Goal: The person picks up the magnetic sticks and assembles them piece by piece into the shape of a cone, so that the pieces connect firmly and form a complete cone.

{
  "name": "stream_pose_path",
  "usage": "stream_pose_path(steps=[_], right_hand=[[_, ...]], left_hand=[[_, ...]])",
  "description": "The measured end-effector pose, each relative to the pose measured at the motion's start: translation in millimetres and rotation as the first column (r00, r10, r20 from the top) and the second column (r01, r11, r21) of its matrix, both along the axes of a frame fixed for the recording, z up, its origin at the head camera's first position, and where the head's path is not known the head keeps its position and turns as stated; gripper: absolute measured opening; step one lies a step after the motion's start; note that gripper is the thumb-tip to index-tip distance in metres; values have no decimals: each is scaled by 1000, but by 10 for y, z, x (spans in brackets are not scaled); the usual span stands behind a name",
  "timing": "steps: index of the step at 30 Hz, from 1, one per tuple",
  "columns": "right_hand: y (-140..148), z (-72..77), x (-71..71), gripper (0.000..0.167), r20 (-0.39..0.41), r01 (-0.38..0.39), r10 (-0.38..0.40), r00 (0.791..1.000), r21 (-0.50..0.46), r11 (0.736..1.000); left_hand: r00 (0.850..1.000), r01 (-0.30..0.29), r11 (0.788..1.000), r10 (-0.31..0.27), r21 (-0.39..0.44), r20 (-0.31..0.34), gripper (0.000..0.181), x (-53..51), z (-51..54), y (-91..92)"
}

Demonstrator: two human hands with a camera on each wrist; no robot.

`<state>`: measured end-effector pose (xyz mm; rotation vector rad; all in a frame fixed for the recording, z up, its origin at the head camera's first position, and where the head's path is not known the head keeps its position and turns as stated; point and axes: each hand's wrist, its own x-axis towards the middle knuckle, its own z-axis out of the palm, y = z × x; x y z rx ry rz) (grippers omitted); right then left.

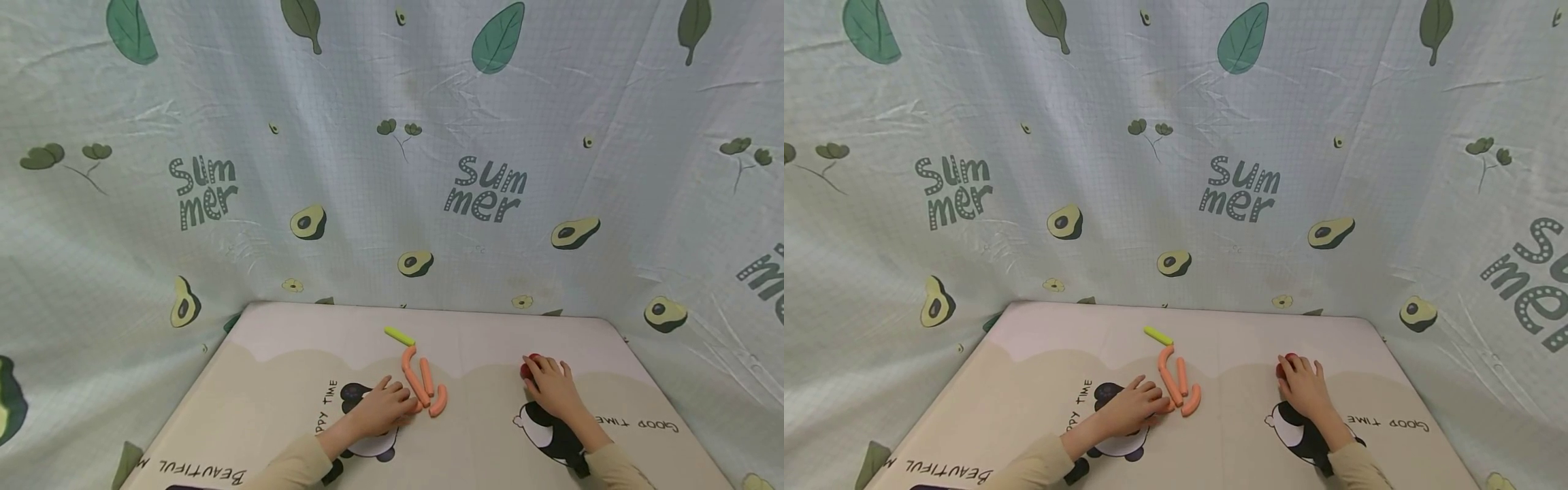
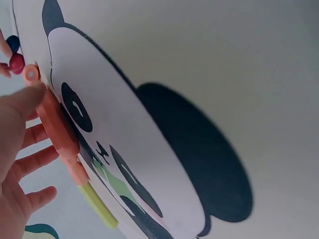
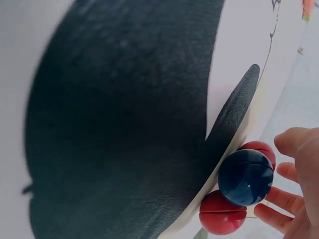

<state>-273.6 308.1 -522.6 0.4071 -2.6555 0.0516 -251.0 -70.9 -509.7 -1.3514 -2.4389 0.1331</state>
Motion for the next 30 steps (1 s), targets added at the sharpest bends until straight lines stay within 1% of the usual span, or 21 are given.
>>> stream_pose_path(steps=[4, 9, 15, 20, 26, 30], right_hand=[[-10, -10, -16, 43, -16, -4, 4, 1000, 3, 1000], [-11, -27, -39, 43, -43, -8, 9, 999, 15, 1000], [-14, -2, -55, 43, -22, 0, 0, 1000, 25, 1000], [-19, 19, -59, 43, -17, 2, -1, 1000, 37, 999], [-18, 14, -77, 43, -24, 2, -1, 1000, 57, 998], [-20, 13, -71, 43, -17, 5, -4, 1000, 60, 998]], left_hand=[[1000, 14, 1000, -14, 5, -5, 13, 0, -21, 7], [1000, 26, 1000, -26, -6, -12, 13, 4, -11, 10], [998, 44, 998, -45, -34, -50, 14, 14, 12, 8], [997, 40, 998, -43, -49, -57, 13, 23, 5, 10], [999, 39, 999, -40, -28, -35, 13, 51, 27, 18], [997, 48, 999, -48, -13, -53, 13, 79, 60, 36]])
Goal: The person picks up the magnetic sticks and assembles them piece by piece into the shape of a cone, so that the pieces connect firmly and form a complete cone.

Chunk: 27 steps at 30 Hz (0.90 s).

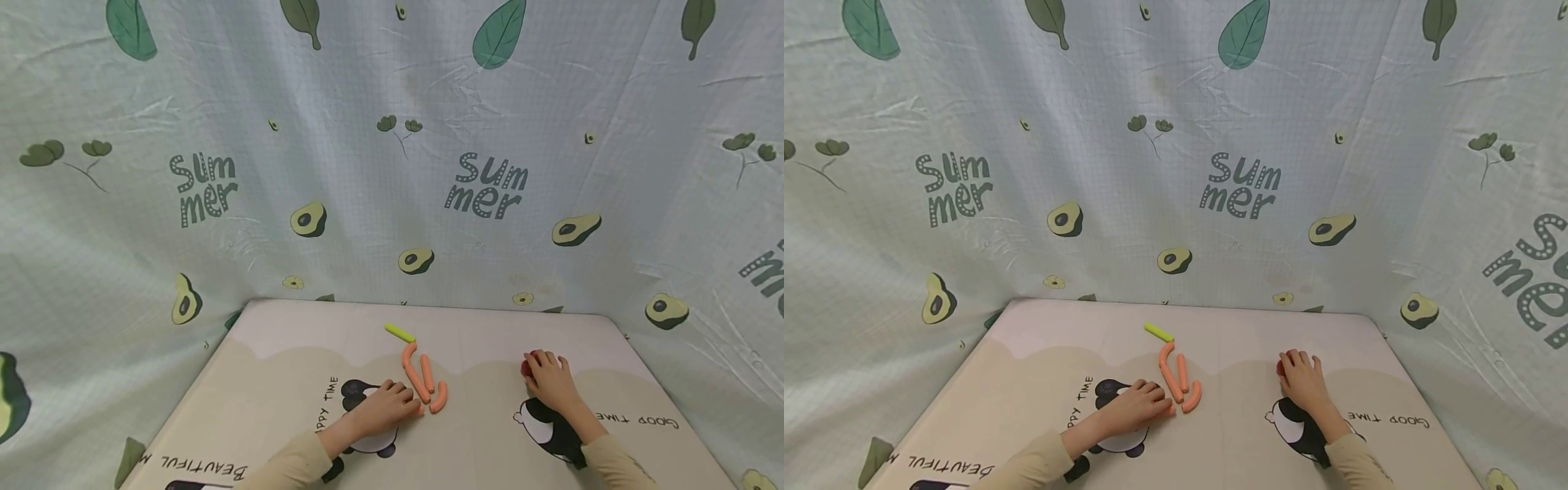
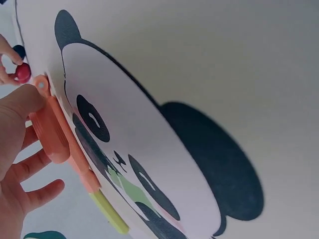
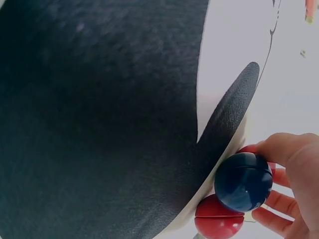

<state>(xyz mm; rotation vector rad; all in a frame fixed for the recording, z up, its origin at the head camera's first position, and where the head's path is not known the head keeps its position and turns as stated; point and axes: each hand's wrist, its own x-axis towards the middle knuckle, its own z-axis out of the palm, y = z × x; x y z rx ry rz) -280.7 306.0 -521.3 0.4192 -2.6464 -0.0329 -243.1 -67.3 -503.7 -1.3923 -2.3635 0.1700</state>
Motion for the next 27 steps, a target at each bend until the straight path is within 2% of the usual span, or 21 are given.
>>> stream_pose_path(steps=[10, 15, 20, 27], right_hand=[[-36, 12, -18, 37, 11, 11, -11, 1000, 20, 1000], [-44, 4, -36, 35, -33, -5, 6, 999, 15, 1000], [-39, -16, -45, 33, -83, -29, 31, 996, 20, 999], [-39, -20, -63, 33, -91, -49, 51, 995, 17, 999]], left_hand=[[999, 4, 1000, -4, -15, -43, 17, 11, 13, 25], [996, 7, 1000, -7, -10, -88, 17, 0, -1, 32], [997, 19, 1000, -20, -18, -73, 23, -15, -17, 31], [998, 40, 999, -41, -17, -54, 30, -25, -38, 36]])
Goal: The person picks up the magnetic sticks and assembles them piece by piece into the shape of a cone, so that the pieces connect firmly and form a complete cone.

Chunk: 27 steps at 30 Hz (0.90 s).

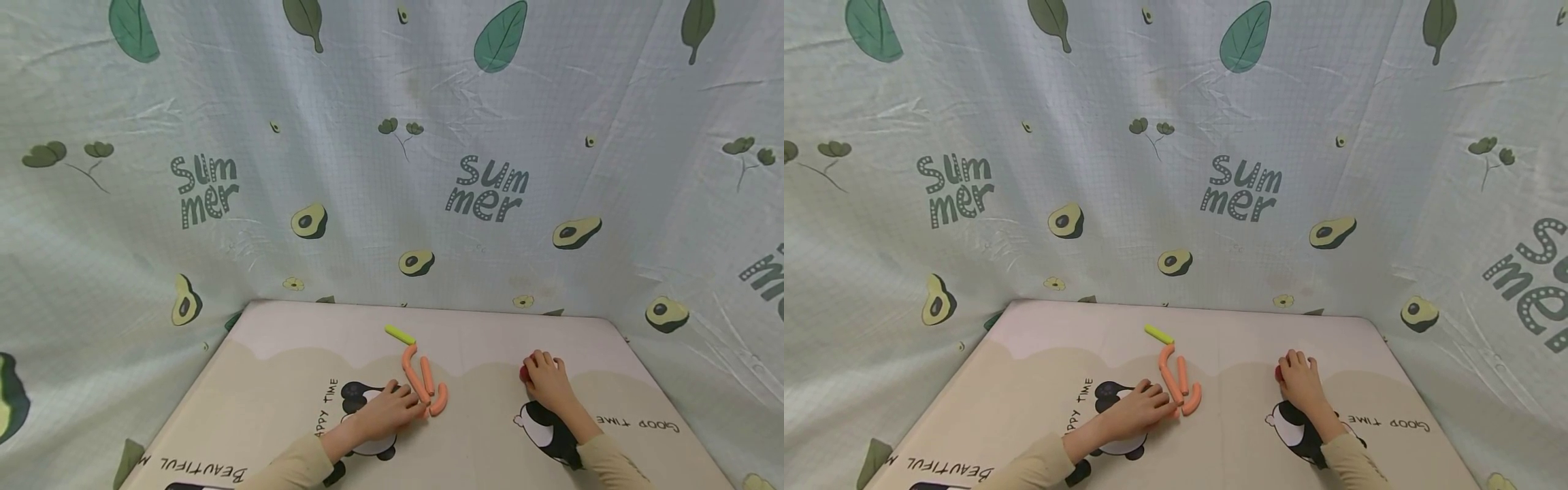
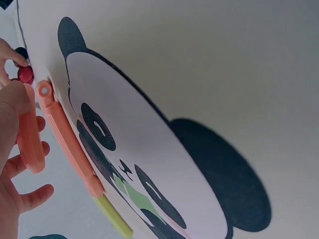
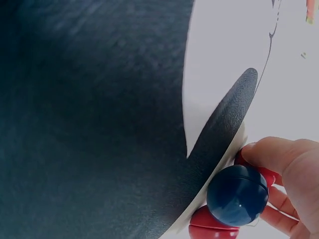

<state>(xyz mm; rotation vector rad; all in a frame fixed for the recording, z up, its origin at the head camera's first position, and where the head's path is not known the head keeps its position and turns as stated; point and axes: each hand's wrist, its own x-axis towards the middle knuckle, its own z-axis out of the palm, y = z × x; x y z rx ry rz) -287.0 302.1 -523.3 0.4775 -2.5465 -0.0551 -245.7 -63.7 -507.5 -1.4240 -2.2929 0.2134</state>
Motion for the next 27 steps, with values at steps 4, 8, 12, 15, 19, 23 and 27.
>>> stream_pose_path(steps=[4, 8, 12, 15, 19, 23, 27], right_hand=[[3, 8, -2, 33, 23, -5, 5, 1000, -3, 1000], [10, 11, 9, 32, 25, -14, 14, 1000, -9, 1000], [10, 13, 28, 32, 16, -25, 25, 1000, -14, 1000], [5, 14, 36, 34, 11, -38, 38, 999, -28, 999], [0, 24, 51, 36, -1, -58, 58, 998, -42, 997], [-16, 52, 80, 37, 4, -65, 65, 998, -39, 997], [-54, 78, 117, 38, 33, -64, 66, 997, -46, 997]], left_hand=[[1000, 0, 1000, 0, 9, 3, 27, 15, 10, 7], [1000, -6, 1000, 6, 4, 5, 27, 23, 11, 17], [1000, -9, 1000, 9, -2, -19, 26, 33, 6, 24], [999, -10, 1000, 10, -2, -49, 23, 41, 8, 28], [997, -14, 1000, 14, -3, -80, 24, 46, 10, 35], [995, -24, 1000, 22, -13, -102, 27, 52, 19, 43], [992, -42, 999, 38, -31, -120, 29, 61, 34, 54]])
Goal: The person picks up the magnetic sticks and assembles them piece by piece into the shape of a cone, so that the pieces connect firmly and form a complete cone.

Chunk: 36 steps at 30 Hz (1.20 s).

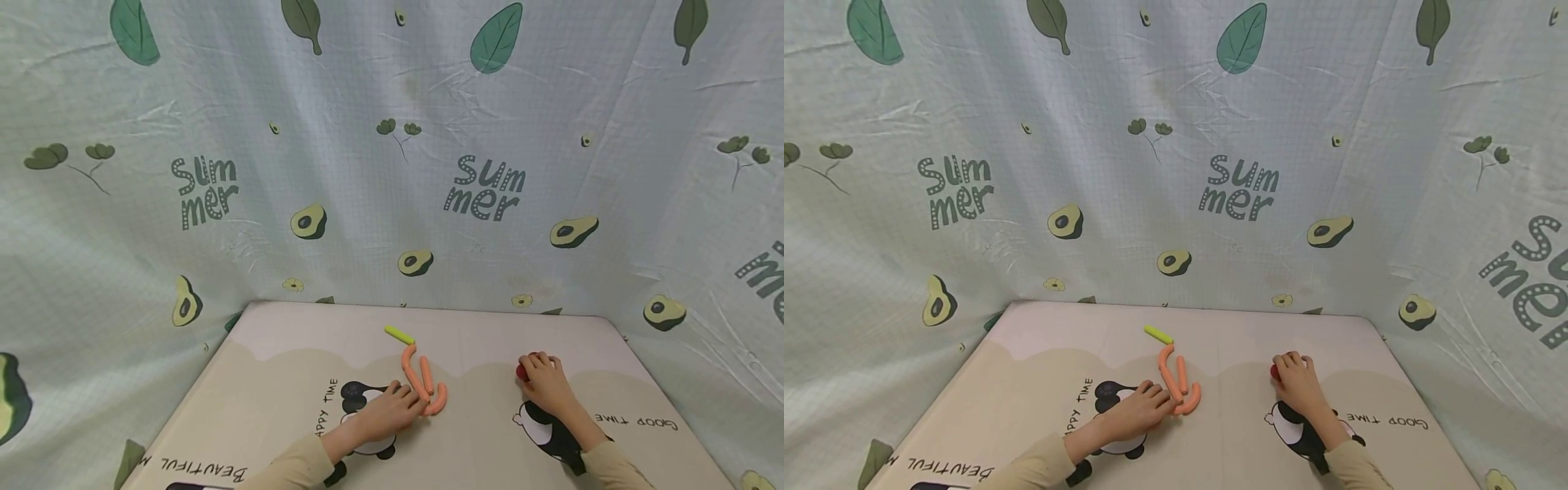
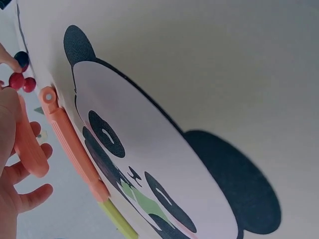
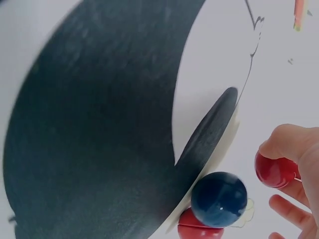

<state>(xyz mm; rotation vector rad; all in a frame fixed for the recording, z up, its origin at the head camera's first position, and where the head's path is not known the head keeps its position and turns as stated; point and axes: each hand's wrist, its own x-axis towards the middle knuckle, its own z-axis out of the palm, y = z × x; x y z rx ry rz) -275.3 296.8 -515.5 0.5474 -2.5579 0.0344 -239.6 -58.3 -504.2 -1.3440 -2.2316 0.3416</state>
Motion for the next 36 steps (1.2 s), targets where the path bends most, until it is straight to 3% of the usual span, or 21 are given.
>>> stream_pose_path(steps=[20, 29, 36], right_hand=[[-203, -8, 165, 39, 18, -67, 67, 998, -25, 997], [-291, -62, 190, 41, -74, -140, 139, 988, -2, 990], [-405, -20, 260, 45, -16, -146, 145, 989, -40, 988]], left_hand=[[1000, 12, 1000, -11, -14, 19, 26, 12, 10, 23], [999, 26, 1000, -26, -3, 37, 24, -12, -22, 31], [997, 59, 997, -61, 39, 47, 17, 0, -15, 46]])
